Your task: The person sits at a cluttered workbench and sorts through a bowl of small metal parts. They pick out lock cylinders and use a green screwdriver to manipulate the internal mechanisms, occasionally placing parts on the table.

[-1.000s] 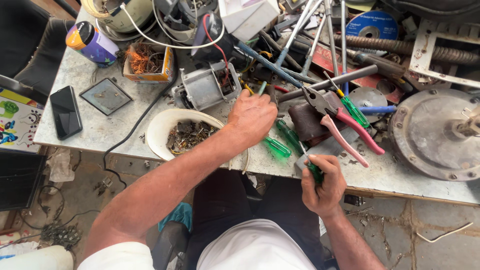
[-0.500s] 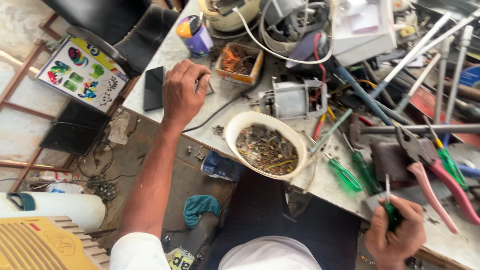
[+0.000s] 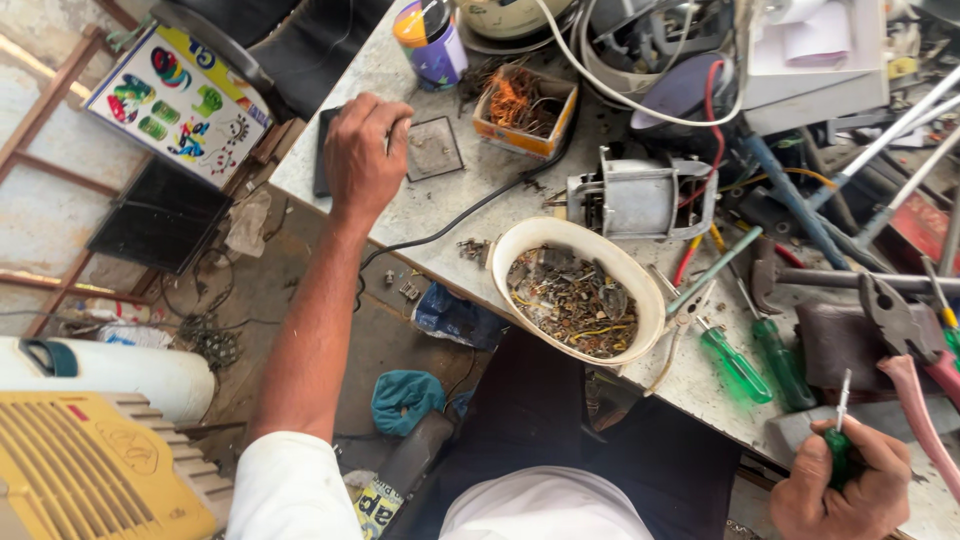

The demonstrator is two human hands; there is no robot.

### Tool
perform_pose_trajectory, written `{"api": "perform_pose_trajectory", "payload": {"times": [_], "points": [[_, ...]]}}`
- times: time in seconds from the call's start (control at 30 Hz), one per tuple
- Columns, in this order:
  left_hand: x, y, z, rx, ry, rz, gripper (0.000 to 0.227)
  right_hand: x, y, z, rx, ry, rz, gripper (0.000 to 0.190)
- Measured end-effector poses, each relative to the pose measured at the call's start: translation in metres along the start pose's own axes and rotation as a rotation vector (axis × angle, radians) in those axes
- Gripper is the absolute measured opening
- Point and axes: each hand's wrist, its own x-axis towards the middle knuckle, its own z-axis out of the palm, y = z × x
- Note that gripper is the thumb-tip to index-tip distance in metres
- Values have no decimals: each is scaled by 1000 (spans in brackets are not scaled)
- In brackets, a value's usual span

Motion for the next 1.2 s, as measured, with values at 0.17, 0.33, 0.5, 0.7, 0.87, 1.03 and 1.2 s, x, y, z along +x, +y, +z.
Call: {"api": "perform_pose_trajectory", "payload": {"times": [0.17,0.33,0.5,0.7,0.87,1.03,1.2], "points": [[-42,-2,3,-45,-95,-51,11,-4,4,-4,-93,-58,-15,22],[-69,0,19,-10,-326,-214,18,1,-2,-3,-108,-65,-15,22],[-64,-6,31,-38,-306,-207,14,12,-14,11,-58,15,-96,21],[-54,-4,27,-14,-247,-41,11,13,-26,8,31,36,-63,20],[-33,0,28,236,-96,118,8,23,-41,7,37,19,-43,22],[-29,14,20,268,-119,155,9,25,-43,6,29,24,-41,22],[-42,40,6,-242,-435,-125,13,18,-28,8,6,34,-86,20]]}}
